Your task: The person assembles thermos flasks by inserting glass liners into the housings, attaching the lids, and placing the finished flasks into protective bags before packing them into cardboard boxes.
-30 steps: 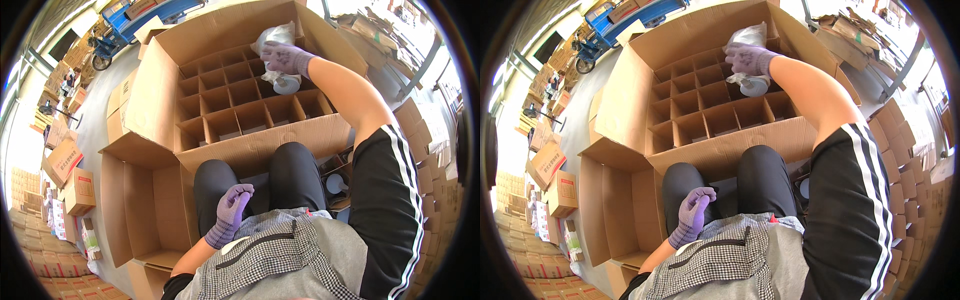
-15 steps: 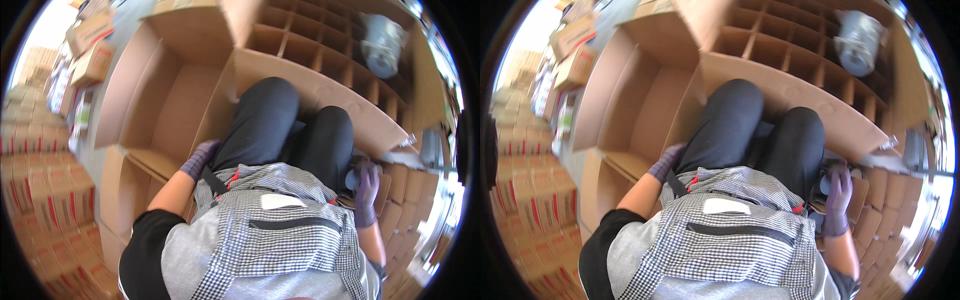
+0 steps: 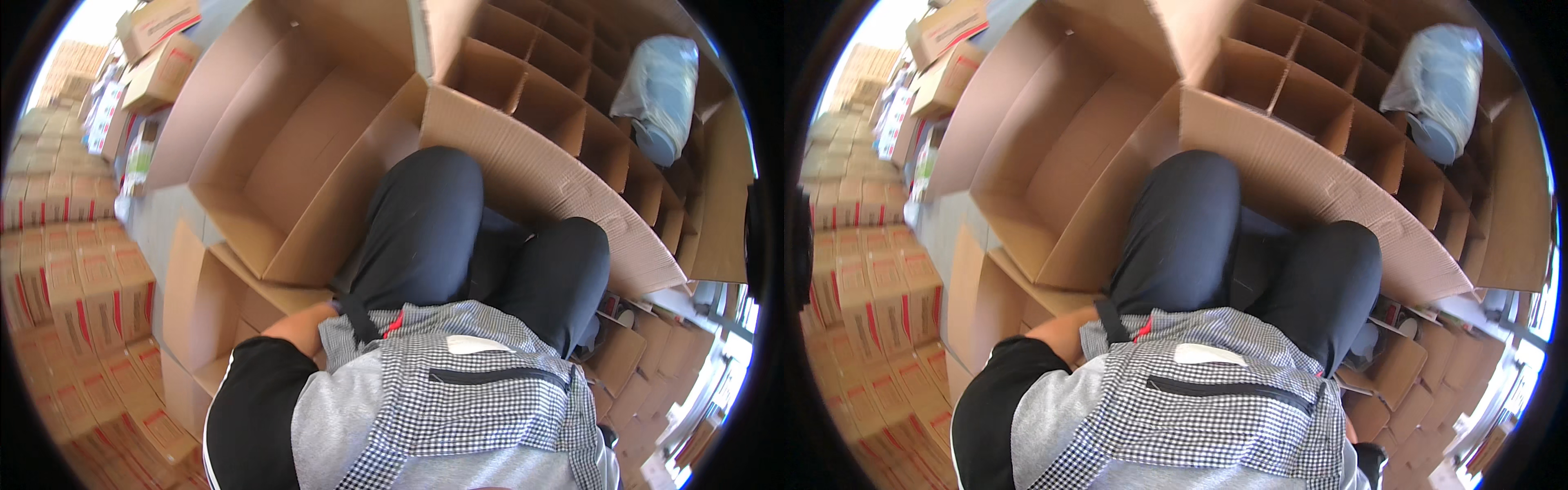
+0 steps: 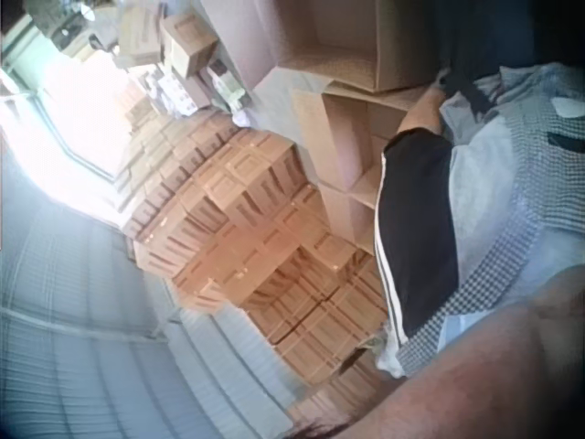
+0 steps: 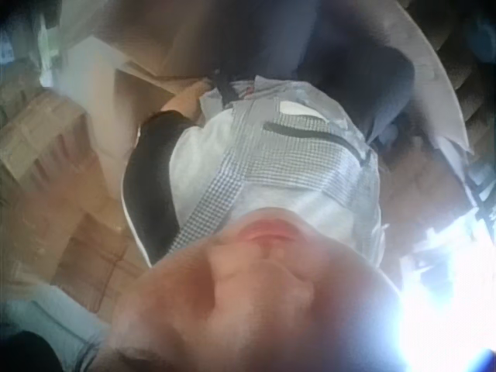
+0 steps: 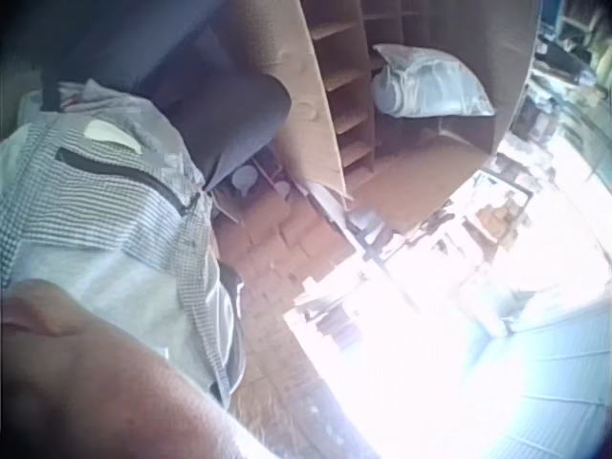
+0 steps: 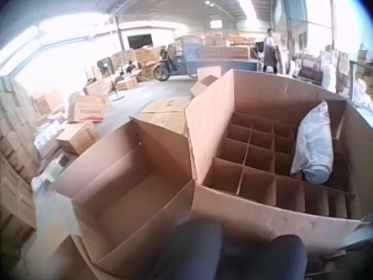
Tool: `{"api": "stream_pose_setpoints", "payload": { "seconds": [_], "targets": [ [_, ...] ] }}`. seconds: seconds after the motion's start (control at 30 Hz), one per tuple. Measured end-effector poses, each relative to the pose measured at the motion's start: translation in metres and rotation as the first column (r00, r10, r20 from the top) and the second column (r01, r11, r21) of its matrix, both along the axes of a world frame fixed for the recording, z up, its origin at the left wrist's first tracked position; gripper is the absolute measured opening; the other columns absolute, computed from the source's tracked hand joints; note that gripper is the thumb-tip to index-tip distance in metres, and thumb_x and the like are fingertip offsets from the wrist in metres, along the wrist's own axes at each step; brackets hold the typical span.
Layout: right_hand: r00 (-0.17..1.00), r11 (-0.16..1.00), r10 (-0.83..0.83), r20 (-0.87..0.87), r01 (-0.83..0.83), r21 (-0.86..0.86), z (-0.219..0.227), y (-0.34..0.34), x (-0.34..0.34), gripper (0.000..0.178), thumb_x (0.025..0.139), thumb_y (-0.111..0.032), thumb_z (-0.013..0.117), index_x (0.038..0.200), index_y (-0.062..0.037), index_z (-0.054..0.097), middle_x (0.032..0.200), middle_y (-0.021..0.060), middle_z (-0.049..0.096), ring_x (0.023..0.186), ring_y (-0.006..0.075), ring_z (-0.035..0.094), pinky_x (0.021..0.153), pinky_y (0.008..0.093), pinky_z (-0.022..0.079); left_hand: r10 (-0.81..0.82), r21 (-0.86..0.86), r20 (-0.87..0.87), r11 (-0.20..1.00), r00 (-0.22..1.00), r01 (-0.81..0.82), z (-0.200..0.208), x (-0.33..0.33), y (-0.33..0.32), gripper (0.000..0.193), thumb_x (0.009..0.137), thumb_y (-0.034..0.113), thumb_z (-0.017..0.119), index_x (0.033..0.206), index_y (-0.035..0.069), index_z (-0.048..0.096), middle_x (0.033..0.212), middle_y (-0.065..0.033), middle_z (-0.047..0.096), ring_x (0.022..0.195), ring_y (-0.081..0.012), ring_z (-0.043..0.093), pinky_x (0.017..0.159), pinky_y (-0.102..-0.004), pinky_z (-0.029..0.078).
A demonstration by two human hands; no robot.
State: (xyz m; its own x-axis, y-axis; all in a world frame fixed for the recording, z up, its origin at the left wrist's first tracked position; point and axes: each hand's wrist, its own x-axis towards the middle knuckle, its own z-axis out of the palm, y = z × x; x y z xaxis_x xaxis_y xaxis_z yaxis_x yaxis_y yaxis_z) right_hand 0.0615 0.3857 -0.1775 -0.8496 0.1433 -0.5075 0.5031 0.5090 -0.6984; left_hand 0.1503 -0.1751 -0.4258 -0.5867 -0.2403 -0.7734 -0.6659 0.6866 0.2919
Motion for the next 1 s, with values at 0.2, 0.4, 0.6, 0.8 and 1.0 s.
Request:
{"api": "stream_pose_setpoints", "payload": {
  "seconds": [0.2,0.4,0.6,0.8,1.0],
  "targets": [
    [0.946,0.975,-0.220,0.238,0.215,0.047,0.004,-0.005,0.019,0.028,0.104,-0.014,0.052,0.123,-0.0004,0.067,0.117,0.0123,0.070,0.111,0.0240,0.065,0.099,0.0352,0.049,-0.219,0.018,0.072,0.976,0.973,0.218,0.086,-0.049,0.001,0.063,0.082,0.051,0.067,0.121,0.002,0.070,0.119,-0.0218,0.070,0.113,-0.0404,0.066,0.094,-0.0489,0.053],
    [0.836,0.908,-0.406,0.370,0.414,0.061,-0.001,-0.029,0.059,0.029,0.103,-0.014,0.054,0.125,-0.0005,0.067,0.119,0.0124,0.071,0.112,0.0240,0.065,0.101,0.0355,0.048,-0.451,-0.006,0.076,0.892,0.889,0.452,0.125,-0.155,-0.006,0.058,0.081,0.048,0.070,0.119,0.004,0.069,0.117,-0.0202,0.069,0.111,-0.0404,0.065,0.093,-0.0495,0.052],
    [0.844,0.889,-0.431,0.320,0.458,-0.009,-0.025,-0.045,0.101,0.031,0.103,-0.015,0.055,0.128,-0.0006,0.067,0.121,0.0125,0.071,0.113,0.0239,0.065,0.102,0.0358,0.048,-0.649,-0.038,-0.027,0.761,0.760,0.648,0.137,-0.160,-0.002,0.054,0.079,0.044,0.073,0.117,0.006,0.068,0.114,-0.0187,0.068,0.109,-0.0404,0.063,0.093,-0.0502,0.051],
    [0.894,0.894,-0.393,0.216,0.426,-0.138,-0.050,-0.079,0.144,0.033,0.102,-0.015,0.057,0.130,-0.0008,0.066,0.122,0.0126,0.071,0.114,0.0239,0.065,0.103,0.0361,0.048,-0.897,-0.280,-0.203,0.438,0.393,0.854,0.180,-0.166,-0.006,0.051,0.077,0.040,0.077,0.116,0.007,0.068,0.112,-0.0172,0.067,0.107,-0.0404,0.061,0.092,-0.0509,0.050],
    [0.899,0.838,-0.428,0.093,0.433,-0.331,-0.098,-0.059,0.189,0.035,0.101,-0.016,0.059,0.132,-0.0009,0.066,0.124,0.0128,0.071,0.115,0.0238,0.065,0.105,0.0364,0.048,-0.600,-0.518,-0.396,0.771,0.695,0.369,0.246,-0.122,-0.109,0.073,0.078,0.050,0.082,0.126,-0.001,0.062,0.125,-0.0260,0.067,0.122,-0.0439,0.061,0.102,-0.0523,0.048]
  ]
}}
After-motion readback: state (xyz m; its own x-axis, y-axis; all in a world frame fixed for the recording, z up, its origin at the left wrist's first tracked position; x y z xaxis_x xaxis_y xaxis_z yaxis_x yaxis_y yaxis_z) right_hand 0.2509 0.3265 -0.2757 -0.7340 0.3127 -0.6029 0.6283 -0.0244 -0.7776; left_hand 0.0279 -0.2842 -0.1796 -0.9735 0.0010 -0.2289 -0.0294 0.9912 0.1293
